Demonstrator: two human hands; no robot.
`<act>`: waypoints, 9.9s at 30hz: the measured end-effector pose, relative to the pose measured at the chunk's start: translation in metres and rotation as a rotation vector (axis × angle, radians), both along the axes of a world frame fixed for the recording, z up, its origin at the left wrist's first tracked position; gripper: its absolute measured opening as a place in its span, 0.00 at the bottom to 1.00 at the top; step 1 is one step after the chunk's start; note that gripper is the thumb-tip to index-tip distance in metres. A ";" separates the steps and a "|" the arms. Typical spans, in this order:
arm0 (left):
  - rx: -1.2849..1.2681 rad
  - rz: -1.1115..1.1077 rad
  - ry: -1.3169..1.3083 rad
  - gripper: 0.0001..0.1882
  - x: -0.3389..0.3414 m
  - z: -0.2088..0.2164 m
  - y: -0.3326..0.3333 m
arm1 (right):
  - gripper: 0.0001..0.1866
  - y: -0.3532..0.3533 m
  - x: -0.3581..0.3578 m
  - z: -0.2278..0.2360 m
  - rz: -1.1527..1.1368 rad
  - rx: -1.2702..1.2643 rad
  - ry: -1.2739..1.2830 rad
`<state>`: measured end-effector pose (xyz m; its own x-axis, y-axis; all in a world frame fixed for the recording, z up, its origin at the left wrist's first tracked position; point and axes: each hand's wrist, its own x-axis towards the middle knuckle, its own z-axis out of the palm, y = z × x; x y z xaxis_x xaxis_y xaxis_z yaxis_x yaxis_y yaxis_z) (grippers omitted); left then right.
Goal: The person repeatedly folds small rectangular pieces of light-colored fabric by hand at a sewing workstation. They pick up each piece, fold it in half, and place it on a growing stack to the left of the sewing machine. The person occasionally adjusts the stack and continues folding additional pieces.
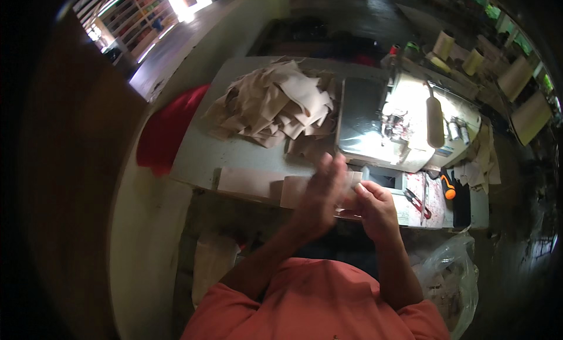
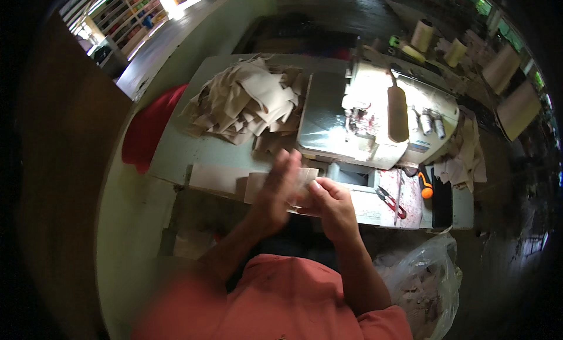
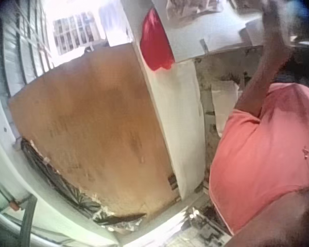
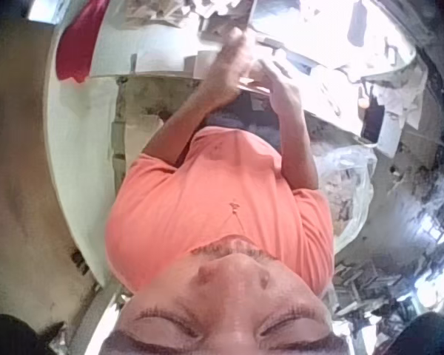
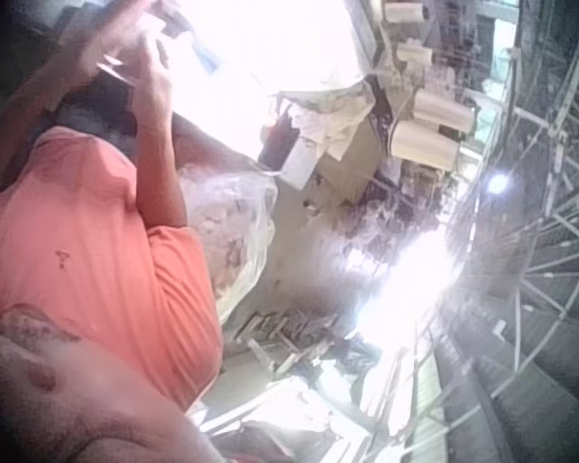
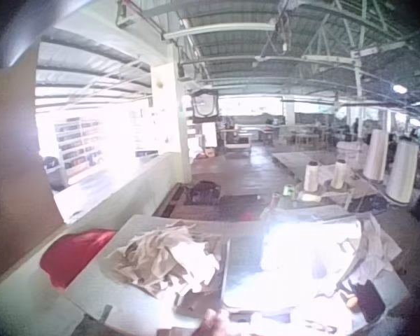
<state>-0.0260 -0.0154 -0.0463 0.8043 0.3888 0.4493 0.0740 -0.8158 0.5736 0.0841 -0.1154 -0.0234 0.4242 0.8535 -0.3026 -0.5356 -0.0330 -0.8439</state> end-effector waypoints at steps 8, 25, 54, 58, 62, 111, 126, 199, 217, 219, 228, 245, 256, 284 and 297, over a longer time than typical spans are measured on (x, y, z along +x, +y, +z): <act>-0.481 -0.326 0.113 0.46 0.011 0.014 -0.008 | 0.07 -0.021 0.014 -0.008 0.066 0.017 -0.132; -0.650 -0.063 0.047 0.07 0.028 0.043 0.015 | 0.09 -0.022 0.010 0.010 0.070 0.014 -0.372; 0.100 -0.201 0.035 0.07 0.123 0.036 0.054 | 0.09 0.011 0.055 -0.028 -0.347 0.152 -0.229; 0.399 -0.073 -0.068 0.07 0.113 0.029 0.046 | 0.10 0.011 0.058 -0.029 -0.294 0.097 -0.297; 0.281 -0.167 -0.001 0.09 0.105 0.023 0.049 | 0.10 0.014 0.061 -0.028 -0.285 0.081 -0.338; -0.221 -0.123 -0.091 0.04 0.051 -0.056 -0.020 | 0.09 -0.062 0.066 -0.062 -0.370 -0.001 -0.314; -0.655 -0.086 -0.287 0.05 0.041 -0.063 -0.017 | 0.08 -0.018 0.038 -0.039 -0.171 -0.182 -0.409; 0.368 -0.147 0.135 0.10 0.092 0.029 0.031 | 0.09 -0.004 0.039 -0.040 -0.309 0.121 -0.191; 0.256 -0.169 -0.039 0.08 0.115 0.024 0.049 | 0.10 0.016 0.058 -0.029 -0.332 0.105 -0.297; 0.044 -0.152 0.041 0.09 0.121 0.030 0.056 | 0.10 0.013 0.059 -0.031 -0.331 0.110 -0.280; 0.627 -0.135 -0.187 0.10 0.171 0.017 0.132 | 0.09 -0.032 0.061 -0.083 -0.428 0.059 -0.210; 0.217 0.017 0.257 0.05 0.050 -0.038 -0.041 | 0.10 -0.049 0.067 -0.076 -0.504 0.115 -0.183; -0.188 -0.028 -0.241 0.03 0.029 -0.038 -0.035 | 0.08 -0.023 0.034 -0.049 0.012 -0.135 -0.567; -1.033 -0.383 -0.047 0.51 0.025 0.014 0.004 | 0.09 -0.026 0.020 -0.003 0.116 0.095 -0.206; -0.748 -0.112 0.226 0.07 0.036 0.062 0.015 | 0.35 -0.022 0.030 0.012 0.044 0.045 -0.558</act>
<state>0.0099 -0.0006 0.0153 0.8974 0.4341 -0.0788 0.1944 -0.2286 0.9539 0.1138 -0.1379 -0.0118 0.4729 0.8811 -0.0056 -0.0068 -0.0027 -1.0000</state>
